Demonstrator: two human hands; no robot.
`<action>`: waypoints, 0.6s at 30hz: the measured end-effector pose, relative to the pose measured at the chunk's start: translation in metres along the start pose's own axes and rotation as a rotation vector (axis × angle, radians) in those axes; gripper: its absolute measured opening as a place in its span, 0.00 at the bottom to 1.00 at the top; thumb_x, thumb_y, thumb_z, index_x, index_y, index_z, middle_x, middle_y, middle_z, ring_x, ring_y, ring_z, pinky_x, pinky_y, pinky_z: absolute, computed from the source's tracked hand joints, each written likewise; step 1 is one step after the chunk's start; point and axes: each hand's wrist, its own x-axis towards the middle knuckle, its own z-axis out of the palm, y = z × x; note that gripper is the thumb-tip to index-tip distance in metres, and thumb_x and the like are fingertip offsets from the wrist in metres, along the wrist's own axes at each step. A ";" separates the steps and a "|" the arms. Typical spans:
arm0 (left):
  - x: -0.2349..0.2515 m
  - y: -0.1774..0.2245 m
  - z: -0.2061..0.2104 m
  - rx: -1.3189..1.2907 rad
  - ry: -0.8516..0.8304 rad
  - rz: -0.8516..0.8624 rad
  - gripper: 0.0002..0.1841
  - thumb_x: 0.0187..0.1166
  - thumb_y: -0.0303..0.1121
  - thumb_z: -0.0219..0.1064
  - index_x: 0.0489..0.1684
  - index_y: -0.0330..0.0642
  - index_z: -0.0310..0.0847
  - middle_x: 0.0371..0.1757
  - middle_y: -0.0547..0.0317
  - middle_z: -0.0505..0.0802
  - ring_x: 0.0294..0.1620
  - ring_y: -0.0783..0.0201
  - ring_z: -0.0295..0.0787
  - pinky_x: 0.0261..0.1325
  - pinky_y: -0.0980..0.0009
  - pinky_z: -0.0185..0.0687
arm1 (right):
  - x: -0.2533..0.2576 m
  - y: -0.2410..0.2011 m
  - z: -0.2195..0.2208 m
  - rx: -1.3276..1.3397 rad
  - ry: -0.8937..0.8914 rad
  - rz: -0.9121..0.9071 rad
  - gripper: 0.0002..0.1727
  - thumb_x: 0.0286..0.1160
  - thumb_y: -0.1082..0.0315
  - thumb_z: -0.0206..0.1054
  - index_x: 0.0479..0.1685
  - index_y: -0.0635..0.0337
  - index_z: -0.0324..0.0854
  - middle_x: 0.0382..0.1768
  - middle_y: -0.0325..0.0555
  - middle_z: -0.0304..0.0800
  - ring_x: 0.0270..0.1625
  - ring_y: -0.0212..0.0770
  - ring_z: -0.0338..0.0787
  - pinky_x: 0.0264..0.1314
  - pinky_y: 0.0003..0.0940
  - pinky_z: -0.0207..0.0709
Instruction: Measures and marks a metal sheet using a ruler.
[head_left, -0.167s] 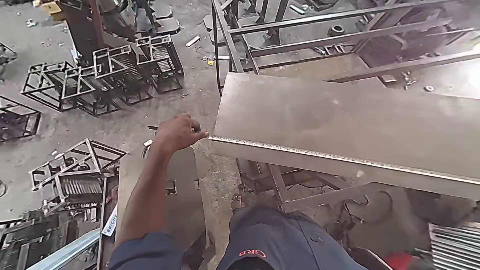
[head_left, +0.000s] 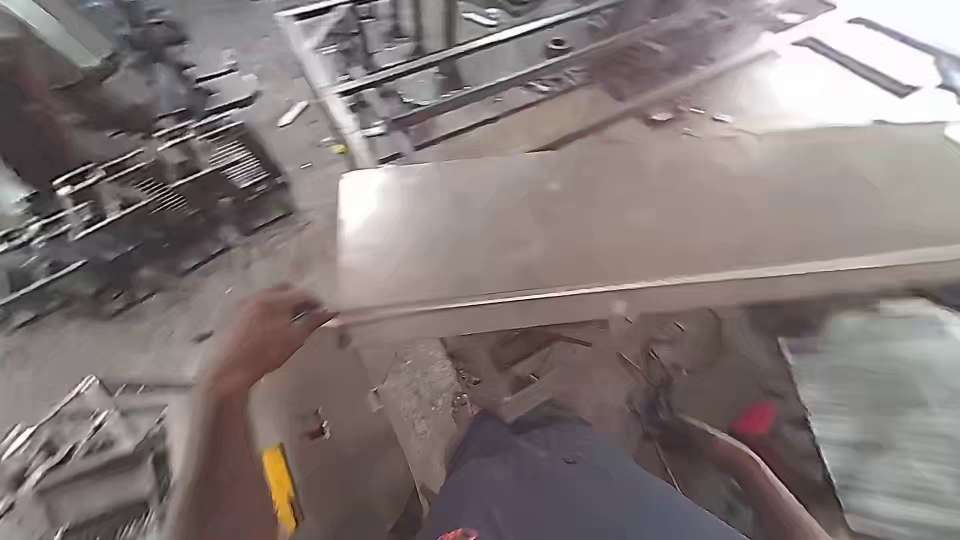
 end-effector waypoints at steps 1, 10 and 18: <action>0.002 0.009 0.002 -0.016 0.001 0.029 0.20 0.79 0.55 0.68 0.39 0.47 0.93 0.43 0.51 0.92 0.47 0.48 0.89 0.51 0.38 0.83 | -0.003 -0.005 -0.007 0.024 -0.046 -0.062 0.12 0.86 0.66 0.62 0.58 0.62 0.84 0.37 0.45 0.86 0.35 0.37 0.82 0.42 0.39 0.80; 0.024 0.125 0.016 0.047 -0.053 -0.067 0.31 0.80 0.63 0.64 0.54 0.39 0.88 0.50 0.40 0.91 0.53 0.46 0.88 0.59 0.44 0.79 | -0.061 -0.073 -0.118 0.065 -0.081 -0.707 0.16 0.90 0.57 0.55 0.51 0.53 0.87 0.26 0.31 0.81 0.26 0.24 0.76 0.32 0.23 0.72; 0.048 0.229 0.058 0.101 -0.015 -0.075 0.28 0.80 0.59 0.64 0.47 0.38 0.89 0.48 0.39 0.90 0.50 0.42 0.87 0.54 0.40 0.80 | -0.087 -0.032 -0.222 0.006 0.280 -0.699 0.15 0.87 0.49 0.58 0.45 0.43 0.87 0.23 0.29 0.82 0.21 0.27 0.77 0.22 0.26 0.73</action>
